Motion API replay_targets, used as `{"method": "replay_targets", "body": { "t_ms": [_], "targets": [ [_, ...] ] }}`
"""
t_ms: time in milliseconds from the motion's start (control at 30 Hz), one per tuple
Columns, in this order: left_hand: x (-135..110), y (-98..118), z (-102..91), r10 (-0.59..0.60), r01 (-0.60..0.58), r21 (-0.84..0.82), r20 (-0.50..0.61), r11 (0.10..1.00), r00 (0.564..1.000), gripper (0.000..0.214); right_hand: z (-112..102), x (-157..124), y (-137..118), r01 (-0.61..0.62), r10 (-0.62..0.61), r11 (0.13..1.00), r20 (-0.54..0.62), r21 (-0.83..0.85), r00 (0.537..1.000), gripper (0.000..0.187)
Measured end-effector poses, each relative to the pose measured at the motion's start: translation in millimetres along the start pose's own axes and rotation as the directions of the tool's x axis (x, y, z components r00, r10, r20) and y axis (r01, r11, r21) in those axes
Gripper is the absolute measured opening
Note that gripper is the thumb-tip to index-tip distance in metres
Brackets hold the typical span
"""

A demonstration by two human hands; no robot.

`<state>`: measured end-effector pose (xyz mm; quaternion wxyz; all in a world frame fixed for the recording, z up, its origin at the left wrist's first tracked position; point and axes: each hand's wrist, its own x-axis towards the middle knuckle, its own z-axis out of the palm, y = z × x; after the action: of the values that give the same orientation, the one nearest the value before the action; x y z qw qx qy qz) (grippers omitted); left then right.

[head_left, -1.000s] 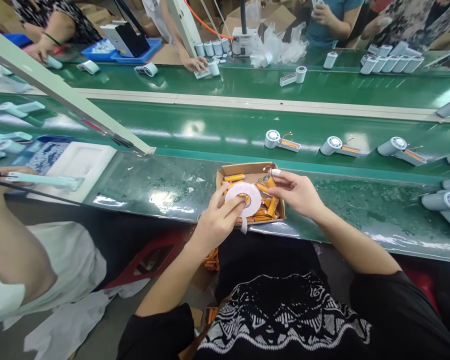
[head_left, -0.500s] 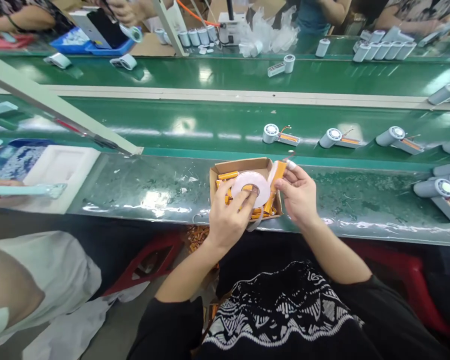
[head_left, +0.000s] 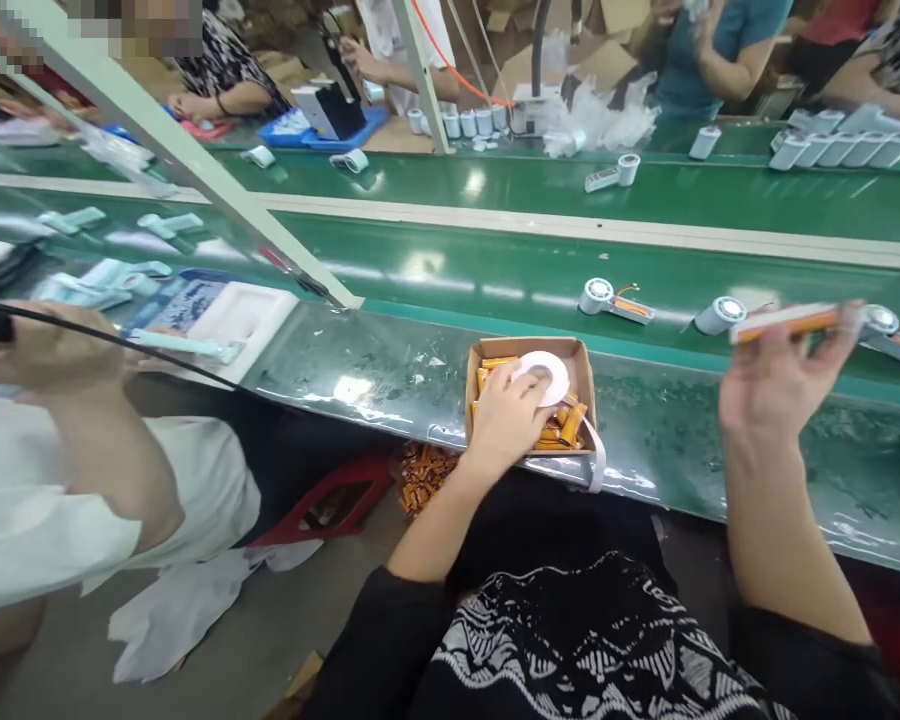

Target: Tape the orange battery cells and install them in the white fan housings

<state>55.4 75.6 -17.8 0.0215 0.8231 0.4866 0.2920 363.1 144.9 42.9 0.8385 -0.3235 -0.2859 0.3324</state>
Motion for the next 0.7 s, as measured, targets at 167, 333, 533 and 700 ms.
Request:
{"method": "replay_targets", "body": {
  "t_ms": [167,333,533,700],
  "targets": [
    [-5.6,-81.9,-15.4,-0.032,0.042,-0.194,0.054,0.98,0.998,0.046,-69.9,-30.2,13.8,-0.089,0.061,0.971,-0.134,-0.221,0.989,0.058],
    [-15.2,-162.6,-24.9,-0.489,0.493,-0.022,-0.164,0.87,0.856,0.037,-122.3,-25.5,23.2,-0.146,0.044,0.888,-0.235,-0.437,0.971,0.055],
    [-8.5,-204.3,-6.8,-0.6,0.615,0.124,-0.14,0.779,0.788,0.045,-142.2,-21.8,27.6,-0.228,0.098,0.791,-0.25,-0.567,0.963,0.054],
    [-6.1,-199.3,0.8,-0.608,0.6,0.231,-0.046,0.766,0.793,0.045,-129.7,-32.9,16.4,-0.252,0.108,0.801,-0.281,-0.544,0.953,0.05]
  ]
}}
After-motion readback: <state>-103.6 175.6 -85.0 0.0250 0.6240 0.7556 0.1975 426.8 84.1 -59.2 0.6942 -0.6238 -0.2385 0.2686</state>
